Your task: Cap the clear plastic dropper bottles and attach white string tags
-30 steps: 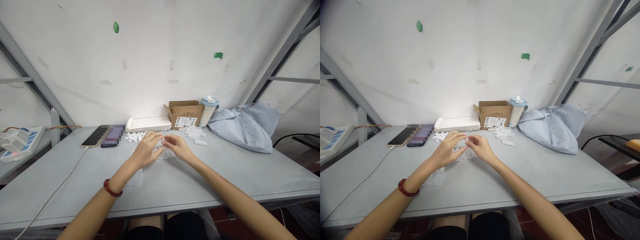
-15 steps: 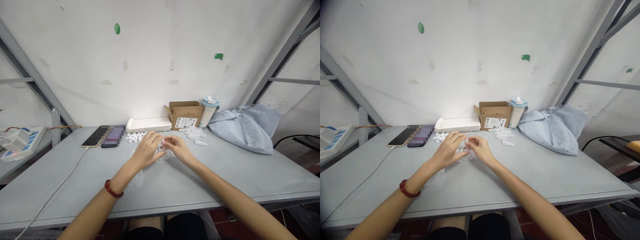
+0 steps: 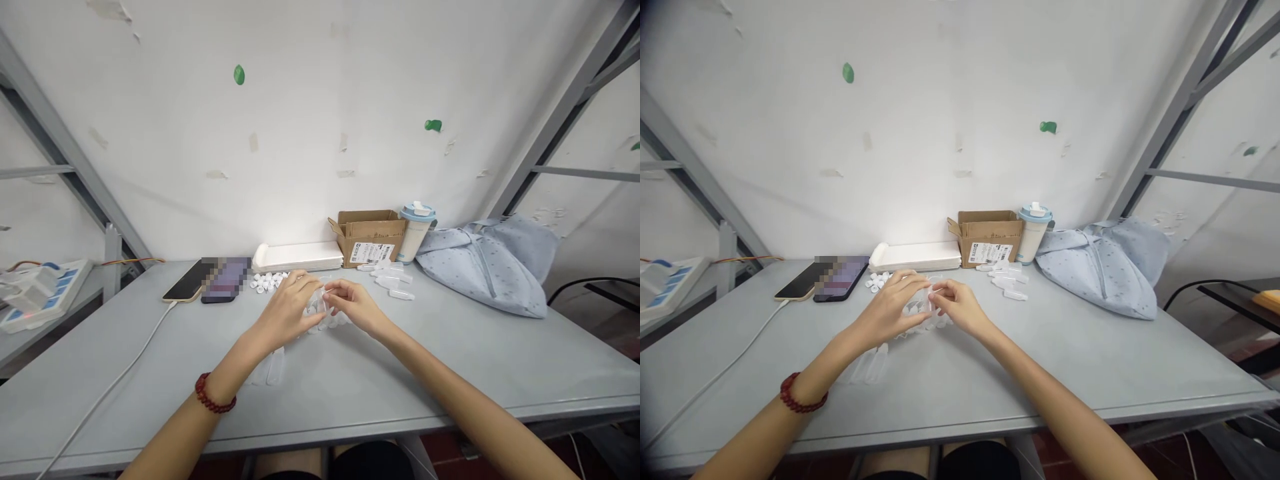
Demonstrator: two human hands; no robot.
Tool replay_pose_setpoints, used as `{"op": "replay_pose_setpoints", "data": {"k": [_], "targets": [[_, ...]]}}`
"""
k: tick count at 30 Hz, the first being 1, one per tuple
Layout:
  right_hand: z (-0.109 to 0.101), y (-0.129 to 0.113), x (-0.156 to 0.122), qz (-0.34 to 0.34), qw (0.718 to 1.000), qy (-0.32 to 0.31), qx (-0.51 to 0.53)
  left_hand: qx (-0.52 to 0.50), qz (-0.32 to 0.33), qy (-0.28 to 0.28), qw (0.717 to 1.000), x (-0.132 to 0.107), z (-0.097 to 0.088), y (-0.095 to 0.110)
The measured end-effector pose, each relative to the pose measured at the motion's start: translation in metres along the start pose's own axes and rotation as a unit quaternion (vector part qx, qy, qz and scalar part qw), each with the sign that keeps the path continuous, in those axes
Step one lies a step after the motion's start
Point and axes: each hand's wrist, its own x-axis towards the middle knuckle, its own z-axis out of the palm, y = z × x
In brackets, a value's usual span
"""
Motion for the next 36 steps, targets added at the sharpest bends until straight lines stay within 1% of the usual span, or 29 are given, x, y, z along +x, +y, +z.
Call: {"op": "replay_pose_setpoints", "data": {"k": [4, 9, 12, 15, 18, 24, 27, 36], "targets": [[-0.001, -0.001, -0.002, 0.035, 0.996, -0.069, -0.032, -0.027, -0.013, -0.03, 0.999, -0.009, -0.003, 0.0], [0.002, 0.001, -0.008, 0.039, 0.982, -0.171, -0.064, -0.055, -0.029, -0.063, 0.996, -0.037, -0.008, 0.002], [0.006, 0.0, -0.012, 0.043, 0.967, -0.241, -0.065, -0.069, -0.041, -0.087, 0.993, -0.056, -0.014, 0.004], [0.009, -0.002, -0.016, 0.042, 0.946, -0.31, -0.082, -0.078, -0.054, -0.104, 0.99, -0.072, -0.02, 0.007], [0.013, -0.001, -0.018, 0.04, 0.928, -0.353, -0.112, -0.079, -0.068, -0.124, 0.987, -0.082, -0.021, 0.01], [0.017, 0.002, -0.02, 0.059, 0.912, -0.382, -0.139, -0.063, -0.085, -0.149, 0.983, -0.088, -0.022, 0.009], [0.019, 0.0, -0.021, 0.061, 0.907, -0.389, -0.15, -0.054, -0.085, -0.15, 0.984, -0.089, -0.023, 0.007], [0.023, -0.003, -0.022, 0.031, 0.901, -0.387, -0.194, -0.041, -0.072, -0.168, 0.982, -0.089, -0.027, 0.004]]}}
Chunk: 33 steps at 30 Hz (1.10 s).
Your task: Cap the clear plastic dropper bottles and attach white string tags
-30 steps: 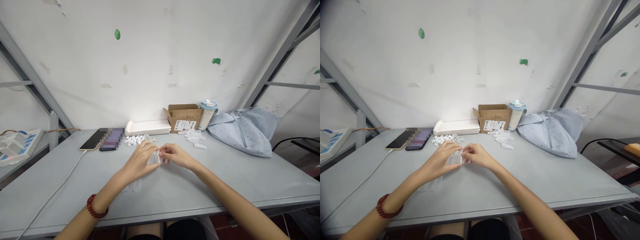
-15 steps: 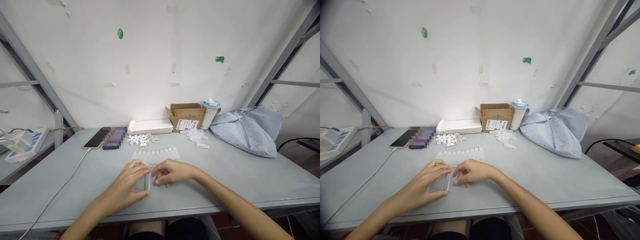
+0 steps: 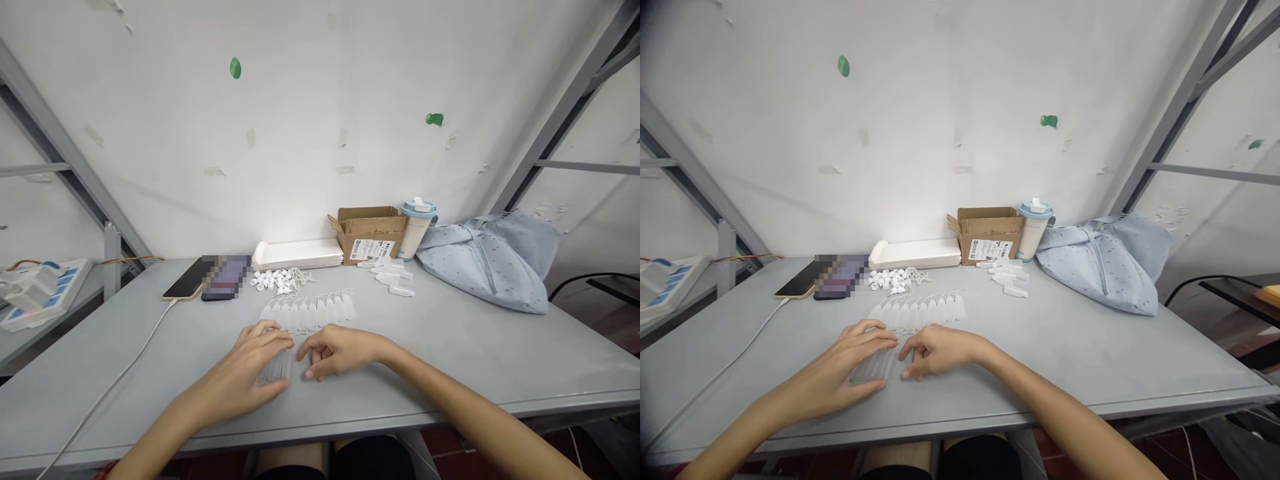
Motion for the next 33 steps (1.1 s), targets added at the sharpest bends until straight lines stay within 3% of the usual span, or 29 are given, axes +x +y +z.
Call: {"op": "replay_pose_setpoints", "data": {"k": [13, 15, 17, 22, 25, 27, 33], "targets": [[0.001, 0.005, 0.002, -0.013, 1.0, 0.005, 0.013, -0.003, 0.01, -0.024, 1.0, 0.005, -0.007, 0.004], [0.001, 0.005, 0.002, -0.024, 0.998, 0.04, 0.033, -0.016, 0.016, -0.015, 1.0, 0.014, -0.012, 0.007], [-0.002, 0.005, 0.003, -0.049, 0.991, 0.117, 0.046, -0.028, 0.011, 0.008, 1.0, 0.031, -0.015, 0.006], [-0.027, 0.019, 0.001, -0.063, 0.937, 0.343, 0.011, -0.001, -0.033, 0.073, 0.997, 0.093, -0.015, -0.022], [-0.056, 0.04, -0.007, -0.021, 0.883, 0.446, -0.144, 0.088, -0.062, 0.068, 0.992, 0.127, -0.009, -0.042], [-0.075, 0.056, -0.015, 0.048, 0.835, 0.47, -0.283, 0.109, -0.06, 0.058, 0.99, 0.14, -0.004, -0.05], [-0.106, 0.089, -0.037, 0.167, 0.783, 0.492, -0.341, 0.159, -0.042, 0.024, 0.986, 0.136, 0.013, -0.055]]}}
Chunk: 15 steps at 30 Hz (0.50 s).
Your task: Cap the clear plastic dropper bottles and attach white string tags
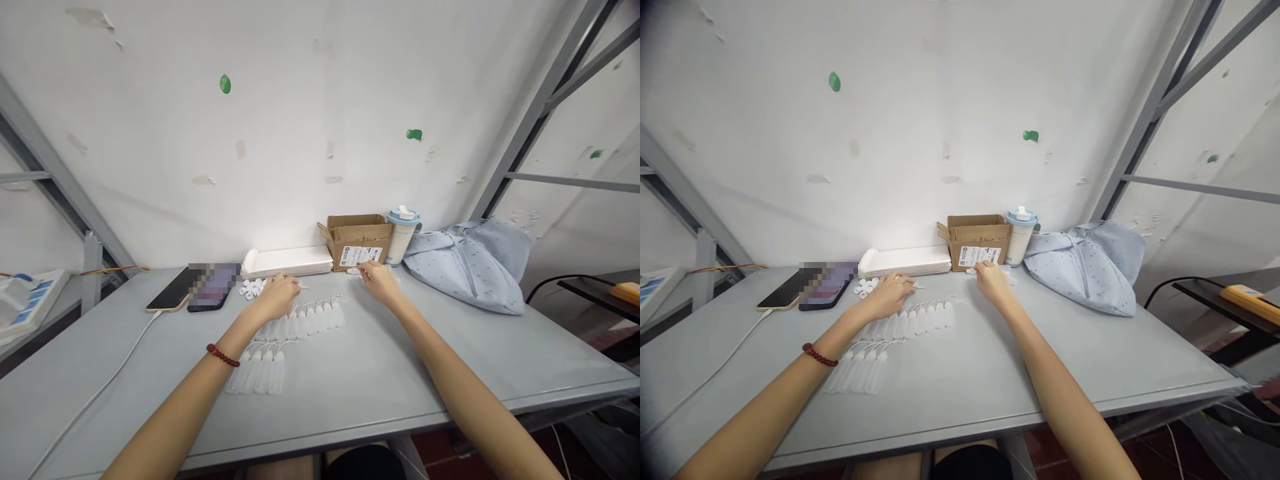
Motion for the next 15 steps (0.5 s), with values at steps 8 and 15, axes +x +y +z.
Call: {"op": "replay_pose_setpoints", "data": {"k": [8, 15], "targets": [[0.003, 0.016, 0.005, 0.019, 0.997, -0.045, -0.052, 0.022, -0.006, 0.018, 1.0, -0.014, 0.003, -0.006], [0.004, 0.015, 0.002, 0.032, 0.994, -0.059, -0.082, -0.007, -0.013, 0.089, 0.996, -0.014, 0.0, -0.01]]}}
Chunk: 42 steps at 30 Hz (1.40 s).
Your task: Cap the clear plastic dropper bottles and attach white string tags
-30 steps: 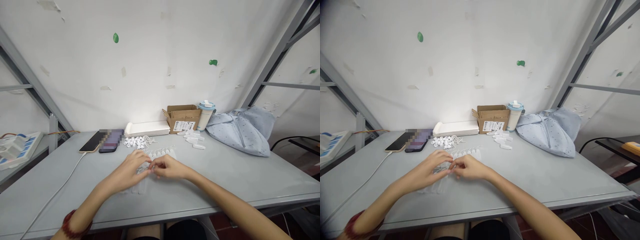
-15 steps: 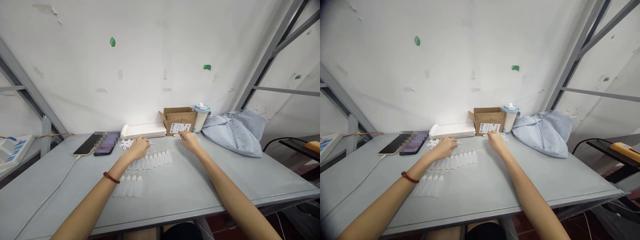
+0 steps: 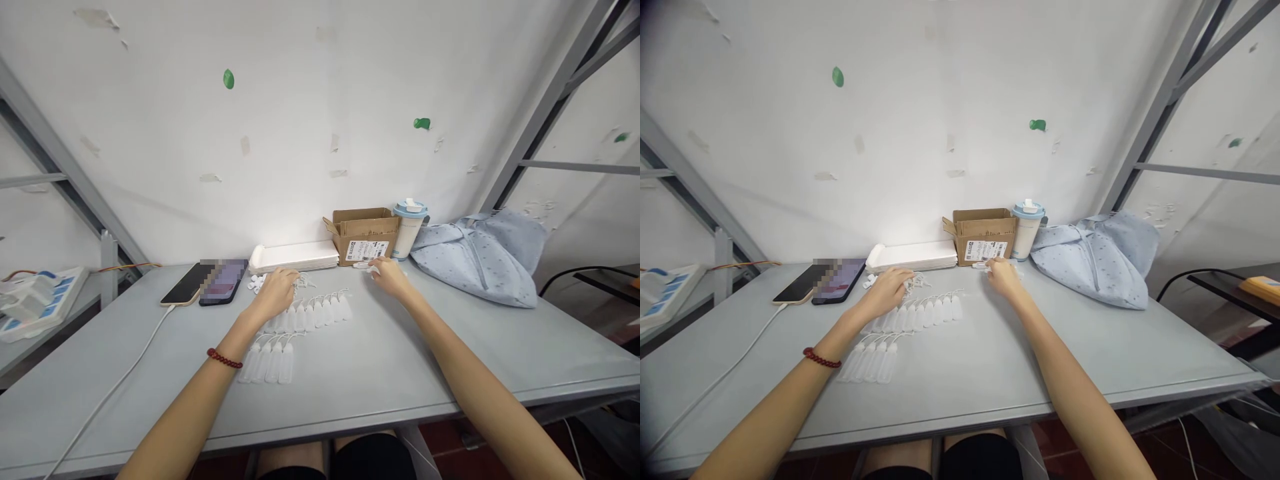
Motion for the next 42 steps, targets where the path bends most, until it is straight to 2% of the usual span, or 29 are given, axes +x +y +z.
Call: {"op": "replay_pose_setpoints", "data": {"k": [8, 12, 26, 42], "targets": [[0.0, 0.004, -0.001, 0.04, 0.999, 0.029, -0.024, -0.047, 0.018, 0.124, 0.991, 0.002, 0.003, -0.001], [0.004, 0.007, -0.001, 0.042, 0.998, 0.025, -0.028, -0.073, 0.023, 0.153, 0.985, 0.002, 0.002, -0.001], [0.01, 0.013, 0.005, 0.043, 0.999, -0.002, -0.02, -0.106, 0.009, 0.139, 0.984, 0.0, -0.002, 0.005], [0.014, 0.008, 0.001, 0.028, 0.999, -0.029, 0.007, -0.132, -0.009, 0.139, 0.981, 0.0, -0.003, 0.01]]}}
